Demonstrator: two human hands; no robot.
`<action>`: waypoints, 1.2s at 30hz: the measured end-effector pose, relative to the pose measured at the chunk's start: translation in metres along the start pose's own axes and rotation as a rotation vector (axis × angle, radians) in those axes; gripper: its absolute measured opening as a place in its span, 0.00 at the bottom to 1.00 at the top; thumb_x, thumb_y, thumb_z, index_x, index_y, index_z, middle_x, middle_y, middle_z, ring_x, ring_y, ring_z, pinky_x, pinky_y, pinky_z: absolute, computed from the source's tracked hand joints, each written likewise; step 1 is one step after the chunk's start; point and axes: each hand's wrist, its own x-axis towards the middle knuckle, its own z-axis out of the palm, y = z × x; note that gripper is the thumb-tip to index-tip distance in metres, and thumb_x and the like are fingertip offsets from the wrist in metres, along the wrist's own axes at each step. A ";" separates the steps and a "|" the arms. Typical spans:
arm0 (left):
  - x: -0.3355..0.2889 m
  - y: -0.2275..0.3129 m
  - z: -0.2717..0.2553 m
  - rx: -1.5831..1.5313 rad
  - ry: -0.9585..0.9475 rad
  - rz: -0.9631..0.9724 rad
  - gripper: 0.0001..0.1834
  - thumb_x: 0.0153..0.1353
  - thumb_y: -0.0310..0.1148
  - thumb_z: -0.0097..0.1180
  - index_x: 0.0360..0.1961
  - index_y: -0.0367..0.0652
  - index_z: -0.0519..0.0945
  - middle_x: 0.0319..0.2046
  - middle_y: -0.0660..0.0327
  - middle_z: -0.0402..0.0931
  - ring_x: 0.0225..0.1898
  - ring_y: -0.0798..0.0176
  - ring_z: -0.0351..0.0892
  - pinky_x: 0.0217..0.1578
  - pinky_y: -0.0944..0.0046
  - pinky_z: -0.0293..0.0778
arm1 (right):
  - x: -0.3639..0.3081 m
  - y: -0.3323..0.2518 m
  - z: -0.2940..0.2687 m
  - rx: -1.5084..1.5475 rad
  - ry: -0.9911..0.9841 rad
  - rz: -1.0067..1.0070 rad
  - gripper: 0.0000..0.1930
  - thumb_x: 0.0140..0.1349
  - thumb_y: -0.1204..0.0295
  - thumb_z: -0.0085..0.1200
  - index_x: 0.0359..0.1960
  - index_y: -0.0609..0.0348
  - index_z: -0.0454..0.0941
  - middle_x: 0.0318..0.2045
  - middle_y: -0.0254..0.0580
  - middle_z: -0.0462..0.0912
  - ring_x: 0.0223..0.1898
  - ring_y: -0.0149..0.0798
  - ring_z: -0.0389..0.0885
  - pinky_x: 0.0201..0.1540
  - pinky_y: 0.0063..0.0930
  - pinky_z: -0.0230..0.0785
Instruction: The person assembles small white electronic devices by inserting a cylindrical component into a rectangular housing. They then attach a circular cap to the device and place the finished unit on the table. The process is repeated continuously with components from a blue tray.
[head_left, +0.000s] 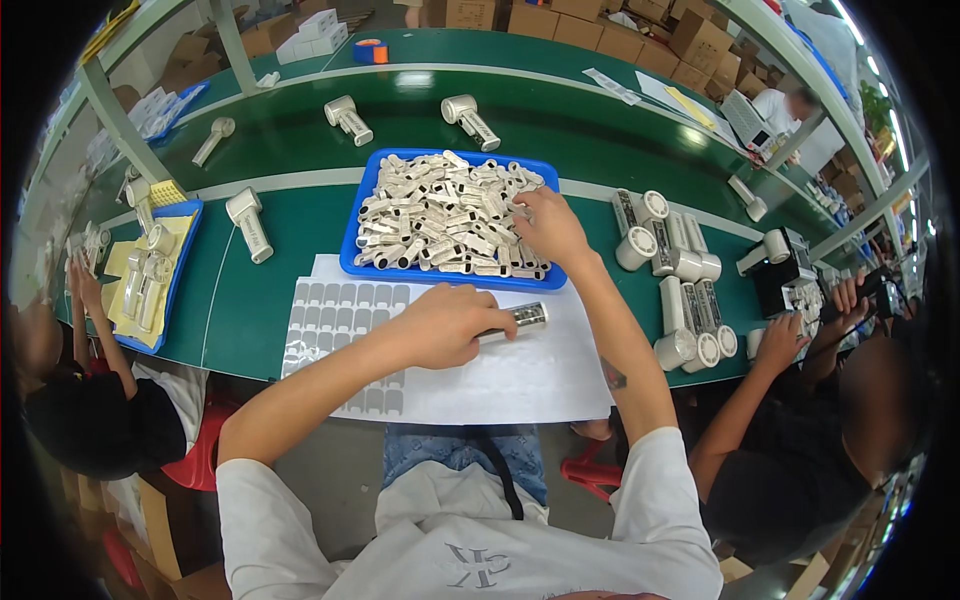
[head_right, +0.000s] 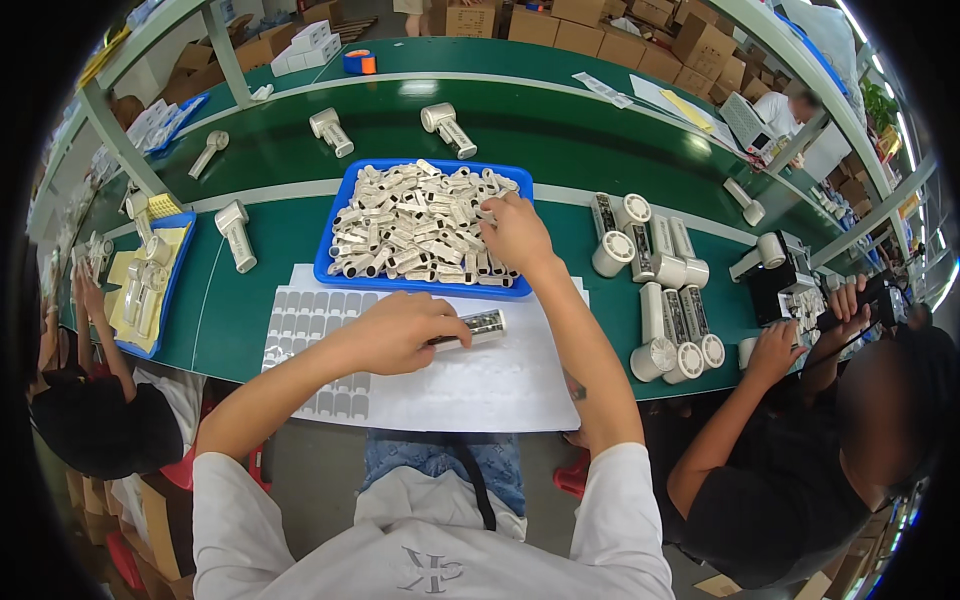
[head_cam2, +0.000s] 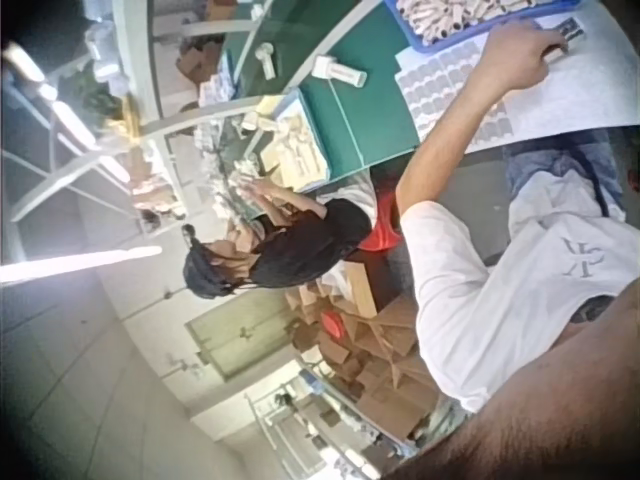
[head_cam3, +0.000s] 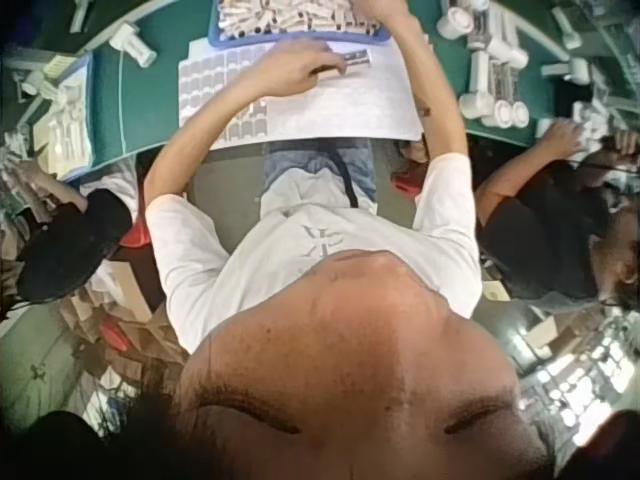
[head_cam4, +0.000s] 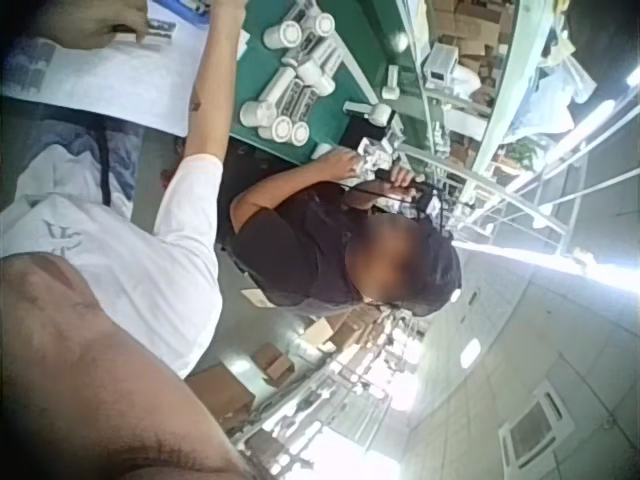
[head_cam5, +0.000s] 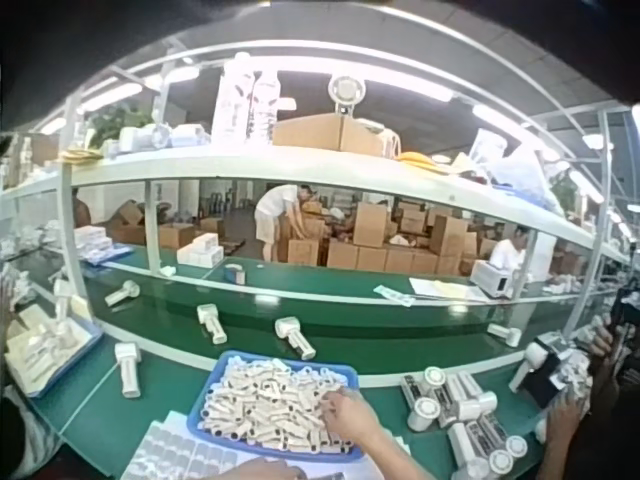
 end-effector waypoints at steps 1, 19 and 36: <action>0.001 0.001 0.002 -0.038 0.031 -0.005 0.21 0.49 0.21 0.55 0.45 0.53 0.78 0.35 0.62 0.77 0.41 0.53 0.75 0.40 0.51 0.67 | 0.002 0.003 0.006 0.015 -0.037 0.064 0.10 0.55 0.73 0.59 0.39 0.58 0.82 0.36 0.47 0.81 0.44 0.52 0.79 0.48 0.42 0.73; -0.013 -0.009 0.043 -0.254 0.437 -0.231 0.24 0.45 0.30 0.69 0.46 0.46 0.77 0.40 0.61 0.79 0.45 0.54 0.77 0.46 0.57 0.73 | -0.112 -0.082 -0.046 0.883 -0.112 0.270 0.15 0.56 0.81 0.59 0.47 0.60 0.79 0.36 0.36 0.82 0.39 0.27 0.80 0.45 0.22 0.74; -0.004 -0.022 0.052 -0.243 0.513 -0.099 0.20 0.45 0.28 0.70 0.42 0.46 0.80 0.40 0.62 0.80 0.45 0.55 0.76 0.47 0.58 0.73 | -0.112 -0.099 -0.065 0.400 -0.222 0.198 0.10 0.54 0.81 0.60 0.39 0.63 0.82 0.35 0.42 0.79 0.36 0.42 0.83 0.39 0.30 0.77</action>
